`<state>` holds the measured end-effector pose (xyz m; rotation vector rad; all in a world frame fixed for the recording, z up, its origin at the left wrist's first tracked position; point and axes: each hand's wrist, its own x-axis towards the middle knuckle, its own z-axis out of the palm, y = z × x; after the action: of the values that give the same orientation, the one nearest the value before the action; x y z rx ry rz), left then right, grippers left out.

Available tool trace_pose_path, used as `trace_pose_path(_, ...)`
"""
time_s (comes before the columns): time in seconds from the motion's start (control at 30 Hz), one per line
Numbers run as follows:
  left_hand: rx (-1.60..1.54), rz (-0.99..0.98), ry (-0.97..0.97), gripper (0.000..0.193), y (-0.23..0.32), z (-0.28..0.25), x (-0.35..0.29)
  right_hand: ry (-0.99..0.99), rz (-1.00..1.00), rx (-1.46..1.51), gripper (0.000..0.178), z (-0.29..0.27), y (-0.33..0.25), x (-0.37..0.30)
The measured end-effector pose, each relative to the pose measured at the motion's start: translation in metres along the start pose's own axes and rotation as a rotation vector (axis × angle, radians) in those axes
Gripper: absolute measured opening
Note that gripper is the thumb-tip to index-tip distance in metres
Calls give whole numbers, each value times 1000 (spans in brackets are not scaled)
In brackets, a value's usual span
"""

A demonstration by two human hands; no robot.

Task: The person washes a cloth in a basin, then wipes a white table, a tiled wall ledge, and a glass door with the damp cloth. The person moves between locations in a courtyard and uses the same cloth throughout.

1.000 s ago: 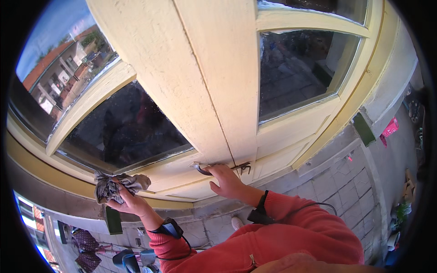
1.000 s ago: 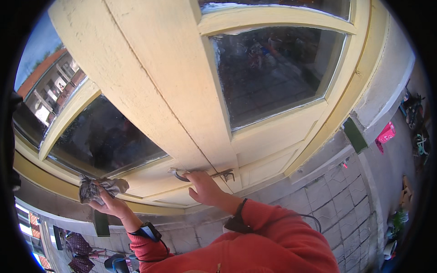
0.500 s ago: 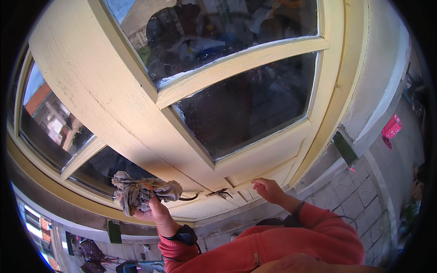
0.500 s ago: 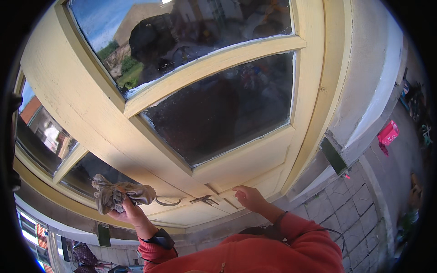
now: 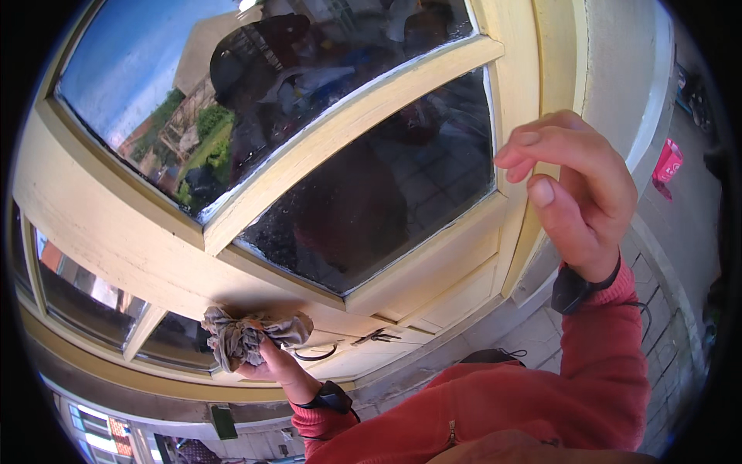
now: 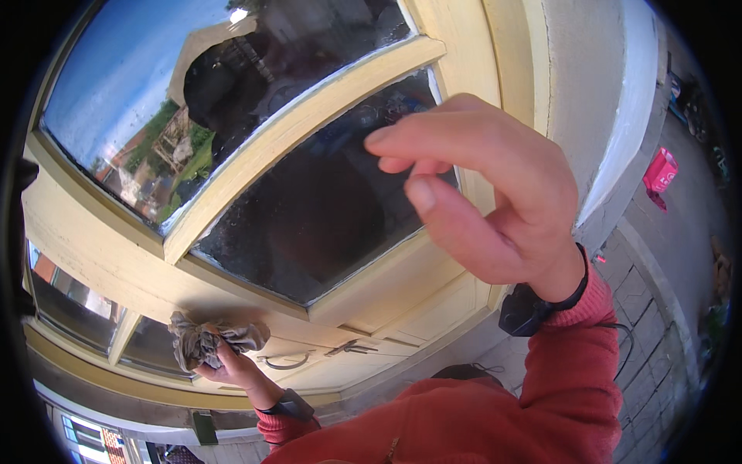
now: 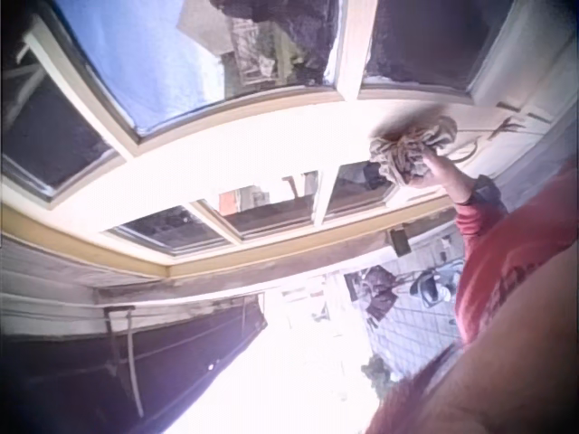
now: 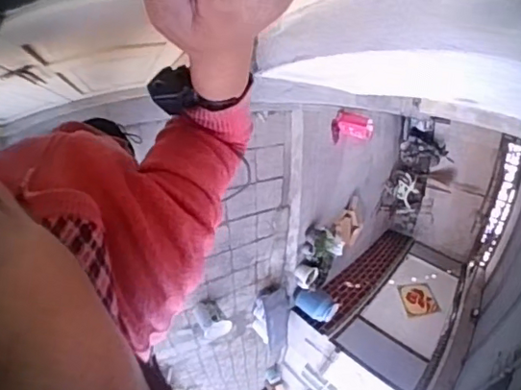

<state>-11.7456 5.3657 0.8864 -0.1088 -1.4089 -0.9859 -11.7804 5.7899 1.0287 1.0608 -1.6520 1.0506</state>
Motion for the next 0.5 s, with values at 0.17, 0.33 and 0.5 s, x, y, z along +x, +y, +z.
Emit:
trace_pose_path(0.17,-81,22,-10,78,-13,4,-1,-97,-183,-120,38,-5,-3,25)
trace_pose_path(0.33,106,111,17,76,-18,12,-1,-82,-205,-34,43,-27,12,27)
trace_pose_path(0.5,84,133,175,53,-17,25,0,15,-157,-161,39,-40,41,11)
